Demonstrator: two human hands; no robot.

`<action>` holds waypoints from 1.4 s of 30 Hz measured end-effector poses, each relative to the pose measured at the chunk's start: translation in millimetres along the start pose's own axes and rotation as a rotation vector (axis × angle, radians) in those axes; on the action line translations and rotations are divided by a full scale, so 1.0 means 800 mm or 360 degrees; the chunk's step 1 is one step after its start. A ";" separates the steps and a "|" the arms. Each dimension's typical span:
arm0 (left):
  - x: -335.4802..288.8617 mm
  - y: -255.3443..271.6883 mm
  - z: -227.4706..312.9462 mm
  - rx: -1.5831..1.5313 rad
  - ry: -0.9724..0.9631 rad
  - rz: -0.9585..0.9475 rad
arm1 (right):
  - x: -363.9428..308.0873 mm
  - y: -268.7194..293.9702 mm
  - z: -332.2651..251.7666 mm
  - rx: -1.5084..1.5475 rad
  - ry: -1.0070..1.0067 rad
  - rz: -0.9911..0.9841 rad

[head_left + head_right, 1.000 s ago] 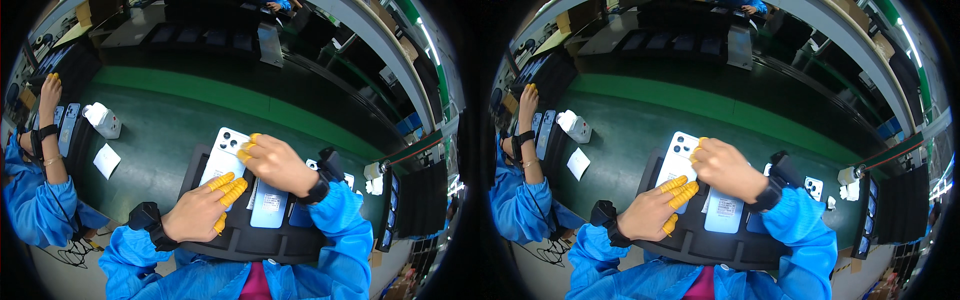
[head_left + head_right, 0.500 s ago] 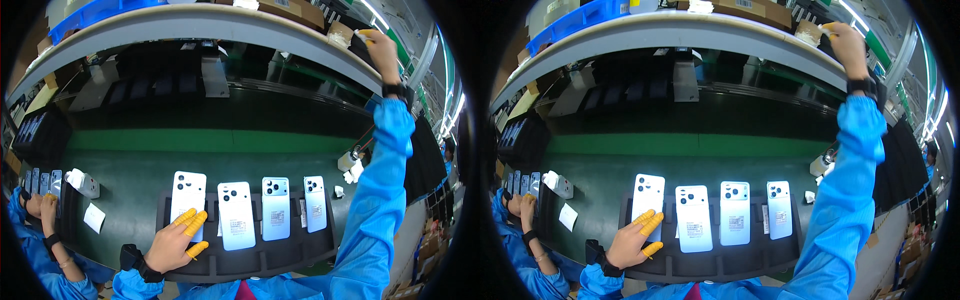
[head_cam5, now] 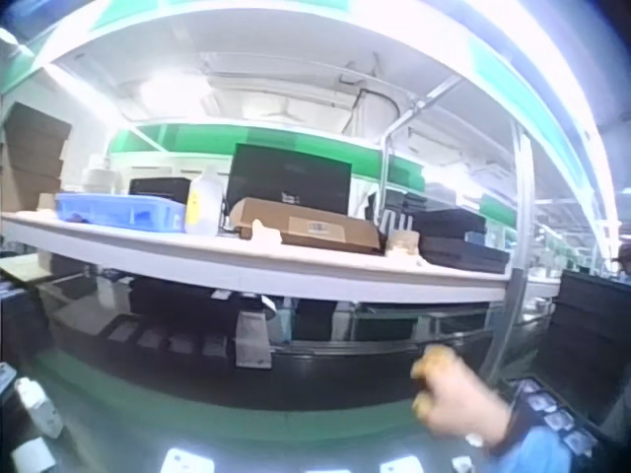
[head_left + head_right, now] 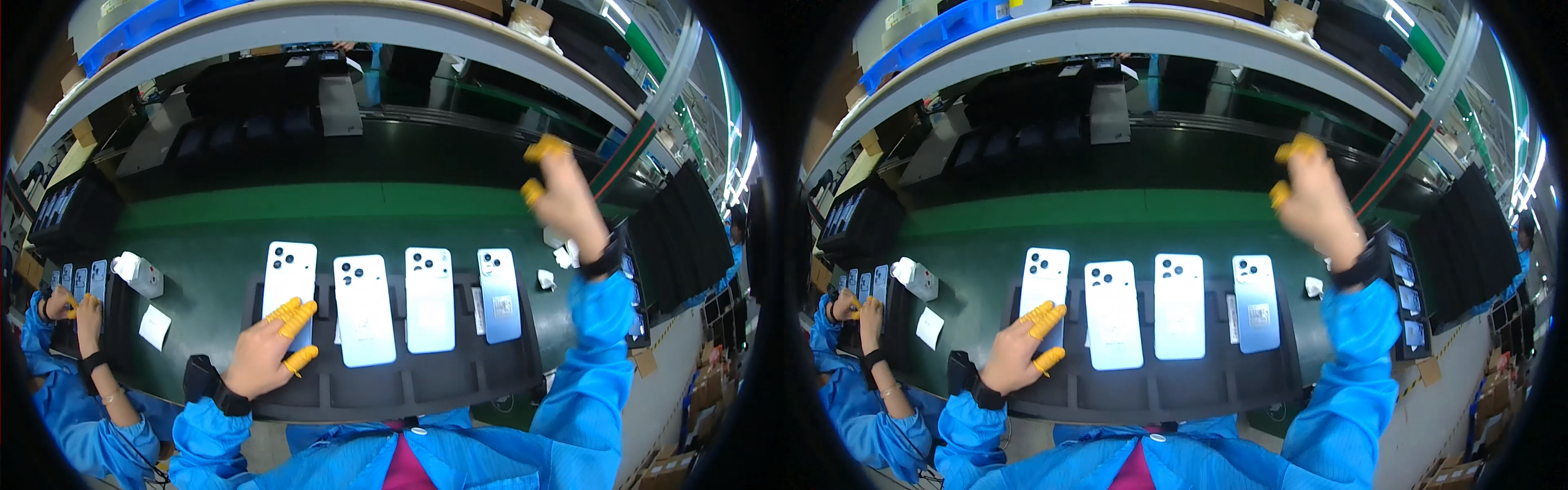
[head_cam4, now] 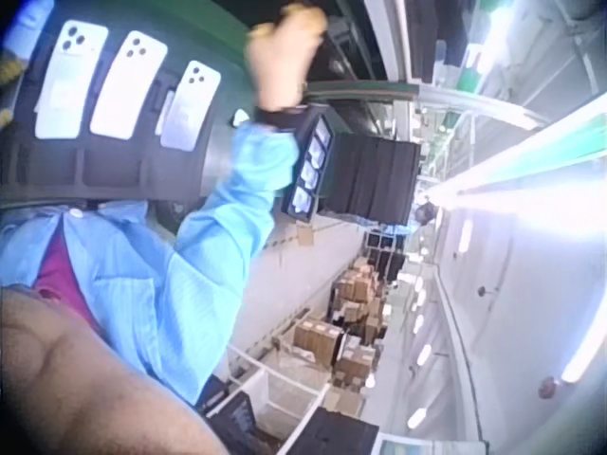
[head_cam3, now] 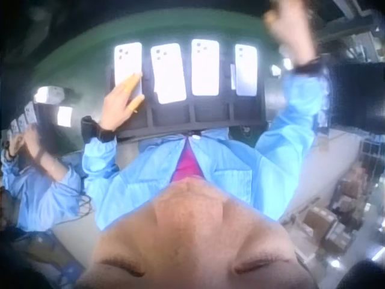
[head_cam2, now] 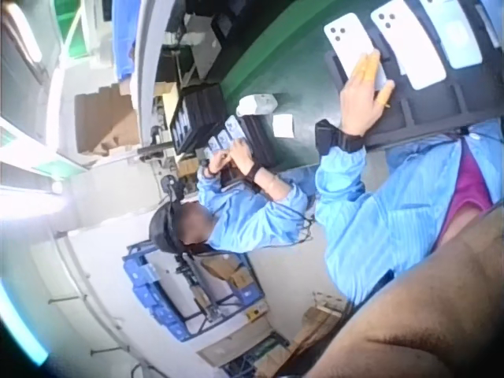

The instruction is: The recorder cleans multiple smartphones with a cloth and solvent before inspecting and scanning them on a conveyor belt.

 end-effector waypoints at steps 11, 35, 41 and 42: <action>0.106 0.042 -0.010 0.0704 0.0667 0.0596 | -0.124 -0.049 -0.074 0.0411 -0.0495 0.0158; -0.035 0.056 0.103 -0.0262 -0.0221 0.0707 | -0.185 0.012 -0.139 0.1079 0.0134 0.0643; -0.029 0.051 0.096 -0.0196 -0.0181 0.0698 | -0.191 -0.012 -0.112 0.1111 -0.0086 0.0745; -0.026 0.048 0.096 -0.0172 -0.0165 0.0633 | -0.193 -0.013 -0.101 0.1165 -0.0224 0.0785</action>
Point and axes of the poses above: each hand's wrist, its own x-axis towards the middle knuckle, its own y-axis out of the back of the hand, z = x × y, the point moved 8 cm from there along x, towards the middle knuckle, and after that the axes turned 14 degrees about y, right-handed, at the moved point
